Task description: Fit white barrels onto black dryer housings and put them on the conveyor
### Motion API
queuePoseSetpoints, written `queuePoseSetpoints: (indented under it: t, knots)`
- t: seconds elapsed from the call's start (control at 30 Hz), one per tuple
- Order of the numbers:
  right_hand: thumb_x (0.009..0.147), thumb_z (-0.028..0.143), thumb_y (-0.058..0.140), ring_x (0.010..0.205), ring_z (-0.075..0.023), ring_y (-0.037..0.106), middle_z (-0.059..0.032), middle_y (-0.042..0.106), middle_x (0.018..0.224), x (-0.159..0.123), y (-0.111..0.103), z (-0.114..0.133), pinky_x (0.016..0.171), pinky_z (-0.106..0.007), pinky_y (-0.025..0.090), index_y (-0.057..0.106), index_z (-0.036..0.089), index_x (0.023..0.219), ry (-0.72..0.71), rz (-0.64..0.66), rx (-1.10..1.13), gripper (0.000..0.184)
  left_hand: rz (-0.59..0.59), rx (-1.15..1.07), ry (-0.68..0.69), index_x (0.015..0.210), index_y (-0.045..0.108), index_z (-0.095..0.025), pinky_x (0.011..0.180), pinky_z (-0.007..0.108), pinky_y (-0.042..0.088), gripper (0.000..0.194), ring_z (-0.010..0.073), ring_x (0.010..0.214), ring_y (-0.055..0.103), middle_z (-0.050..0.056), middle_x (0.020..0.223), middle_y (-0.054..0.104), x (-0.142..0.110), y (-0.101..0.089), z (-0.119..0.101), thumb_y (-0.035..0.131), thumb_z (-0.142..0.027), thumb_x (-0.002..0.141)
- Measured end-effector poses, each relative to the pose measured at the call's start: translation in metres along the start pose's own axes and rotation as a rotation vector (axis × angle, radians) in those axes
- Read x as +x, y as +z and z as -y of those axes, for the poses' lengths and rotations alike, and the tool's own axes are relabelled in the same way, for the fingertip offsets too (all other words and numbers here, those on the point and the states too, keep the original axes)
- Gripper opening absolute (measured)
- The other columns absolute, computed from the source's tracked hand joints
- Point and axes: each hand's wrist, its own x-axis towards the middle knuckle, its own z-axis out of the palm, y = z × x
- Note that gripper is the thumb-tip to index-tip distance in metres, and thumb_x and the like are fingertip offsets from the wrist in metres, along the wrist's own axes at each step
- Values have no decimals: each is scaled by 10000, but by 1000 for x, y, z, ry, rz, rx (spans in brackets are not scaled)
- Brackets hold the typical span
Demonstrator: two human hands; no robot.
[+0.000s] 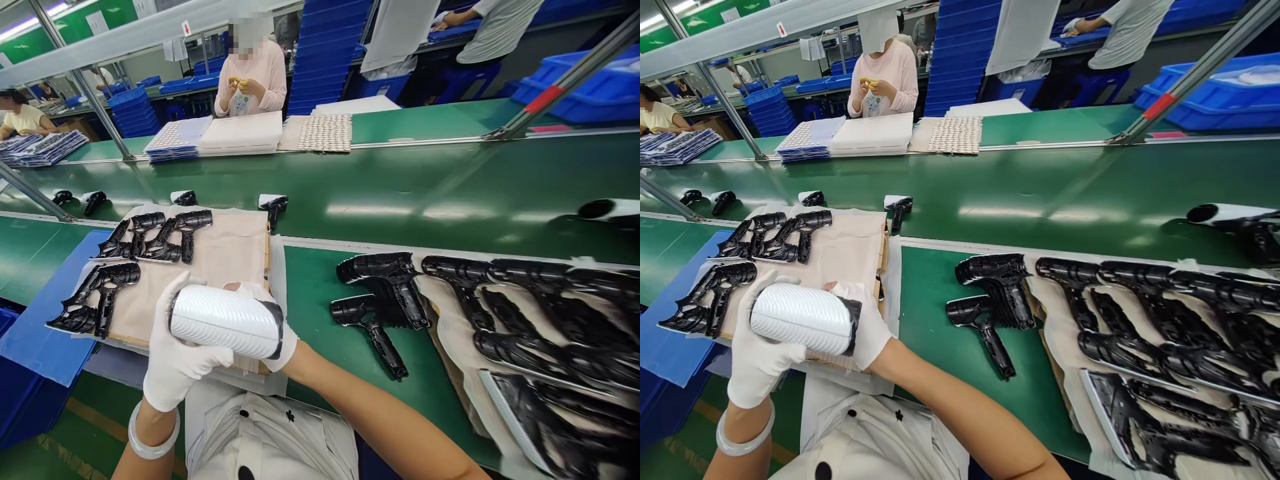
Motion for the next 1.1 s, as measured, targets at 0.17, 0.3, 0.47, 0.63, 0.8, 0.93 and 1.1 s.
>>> queuePoseSetpoints:
  t: [0.17,0.3,0.47,0.63,0.8,0.93,1.1]
  knots:
    - [778,170,508,787,-184,540,-23,536,721,10,-16,11,790,-317,461,528,212,652,-231,-225,-432,134,43,14,-7,1294,592,-297,864,314,553,934,249,1004,675,38,1172,691,-1,-2,0,907,-598,467]
    - [904,183,447,1051,-218,623,-78,689,988,16,-17,0,930,-355,500,656,220,833,-391,-418,-629,224,41,54,-17,1294,590,-290,885,336,553,949,263,1041,673,50,1200,683,-1,-2,0,925,-581,455]
    - [918,271,508,1152,-263,610,-114,693,1129,20,-20,-5,996,-430,492,672,214,987,-444,-568,-651,187,22,108,-42,1235,607,-237,893,411,558,1052,316,1028,675,80,1145,696,3,1,-4,973,-543,297]
    - [934,324,498,1039,-273,596,-114,644,1028,19,-33,12,909,-428,497,630,220,947,-459,-548,-771,169,48,102,-78,1265,589,-232,914,452,559,1126,344,1075,664,99,1177,682,3,1,-5,985,-510,249]
    - [900,219,449,783,-228,530,-74,568,828,17,-41,25,731,-389,461,542,225,805,-583,-533,-826,133,53,134,-167,1299,588,-233,901,442,572,997,348,1112,653,109,1236,665,-1,1,-10,962,-467,406]
    - [888,159,411,915,-244,549,-73,585,911,17,-36,19,865,-444,454,547,244,825,-691,-606,-808,172,19,147,-147,1278,642,-234,1002,451,526,545,311,1143,645,91,1244,683,-1,3,-9,701,-522,819]
    - [920,223,452,989,-256,556,-76,574,960,17,-31,9,901,-466,472,579,253,850,-586,-507,-756,149,-29,68,-178,1281,671,-222,1133,455,425,524,297,1269,586,80,1321,668,-1,2,0,353,-537,1010]
